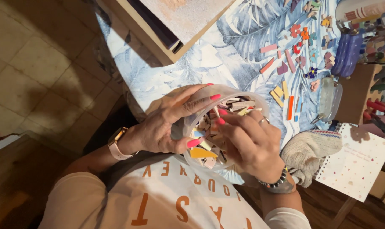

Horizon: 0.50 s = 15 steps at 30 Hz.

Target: The person repeatedly reaches into a clear plastic container and picks out small, colorful rectangular pieces, placing them on the table. The person continues this process for the duration of the clip, occasionally shifting the container or the pieces on the table.

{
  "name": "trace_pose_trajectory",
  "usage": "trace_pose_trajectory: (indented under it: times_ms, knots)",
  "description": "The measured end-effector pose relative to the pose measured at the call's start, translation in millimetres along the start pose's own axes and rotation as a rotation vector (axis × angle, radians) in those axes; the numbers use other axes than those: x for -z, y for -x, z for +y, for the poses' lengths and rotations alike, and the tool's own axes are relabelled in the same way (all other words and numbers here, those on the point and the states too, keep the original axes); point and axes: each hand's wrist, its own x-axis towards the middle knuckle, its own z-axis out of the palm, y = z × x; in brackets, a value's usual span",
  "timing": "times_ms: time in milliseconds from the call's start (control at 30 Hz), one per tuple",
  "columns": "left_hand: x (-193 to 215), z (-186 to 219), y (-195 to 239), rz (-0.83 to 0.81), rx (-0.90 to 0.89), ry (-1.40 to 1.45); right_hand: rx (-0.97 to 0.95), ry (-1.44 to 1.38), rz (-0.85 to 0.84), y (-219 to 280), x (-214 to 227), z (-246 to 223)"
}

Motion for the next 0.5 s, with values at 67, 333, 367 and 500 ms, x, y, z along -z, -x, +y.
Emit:
trace_pose_trajectory:
  times_ms: [67, 333, 367, 500]
  knots:
    - [-0.6, 0.2, -0.9, 0.003, -0.009, 0.018, 0.039, -0.007, 0.021, -2.4, 0.2, -4.6]
    - [-0.4, -0.5, -0.5, 0.009, -0.003, 0.010, 0.148, -0.064, 0.028, -2.2, 6.9, -10.0]
    - [-0.1, -0.4, -0.6, 0.014, -0.009, -0.008, 0.139, -0.099, -0.020, -3.0, 10.4, -10.8]
    - [0.5, -0.1, -1.1, 0.005, -0.027, -0.022, 0.123, -0.111, 0.125, 1.8, 2.9, -4.7]
